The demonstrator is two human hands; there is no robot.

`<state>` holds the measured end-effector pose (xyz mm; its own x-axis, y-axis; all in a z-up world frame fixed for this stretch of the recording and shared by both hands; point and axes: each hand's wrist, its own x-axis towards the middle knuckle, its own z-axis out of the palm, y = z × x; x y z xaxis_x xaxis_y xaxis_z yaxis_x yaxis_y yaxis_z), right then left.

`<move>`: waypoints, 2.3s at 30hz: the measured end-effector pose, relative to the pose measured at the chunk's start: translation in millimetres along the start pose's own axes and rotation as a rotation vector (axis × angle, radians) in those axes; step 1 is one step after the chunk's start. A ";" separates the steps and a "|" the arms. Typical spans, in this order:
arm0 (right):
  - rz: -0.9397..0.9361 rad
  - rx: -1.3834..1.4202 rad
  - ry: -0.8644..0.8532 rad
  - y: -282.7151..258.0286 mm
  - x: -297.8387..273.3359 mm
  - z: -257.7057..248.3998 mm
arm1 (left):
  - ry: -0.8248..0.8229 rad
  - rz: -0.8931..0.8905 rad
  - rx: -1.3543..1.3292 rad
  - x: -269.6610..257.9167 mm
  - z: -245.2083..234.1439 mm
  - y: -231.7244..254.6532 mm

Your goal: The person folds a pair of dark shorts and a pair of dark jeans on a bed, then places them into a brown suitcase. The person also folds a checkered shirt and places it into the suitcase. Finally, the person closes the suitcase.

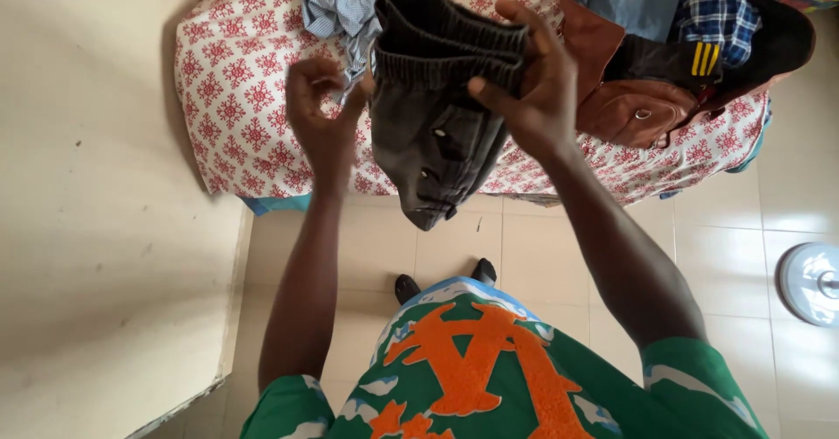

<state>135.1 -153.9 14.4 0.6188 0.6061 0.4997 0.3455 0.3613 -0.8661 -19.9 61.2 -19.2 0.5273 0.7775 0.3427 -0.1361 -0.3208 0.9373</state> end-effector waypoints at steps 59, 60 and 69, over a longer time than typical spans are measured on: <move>0.909 1.126 -0.245 209.8 -173.9 -84.6 | -0.114 -0.951 -0.327 22.1 23.7 -137.4; 0.969 1.073 -0.291 216.6 -179.3 -87.6 | -0.136 -1.019 -0.326 18.0 16.2 -132.9; 0.810 1.557 -0.142 114.8 -104.3 -43.2 | -0.645 -0.765 -1.100 2.9 -41.0 -178.6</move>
<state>140.7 -206.3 -137.7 0.1886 0.9802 0.0605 -0.9760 0.1939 -0.0994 -28.5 143.0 -183.0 0.9932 0.1030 -0.0538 -0.0565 0.8329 0.5506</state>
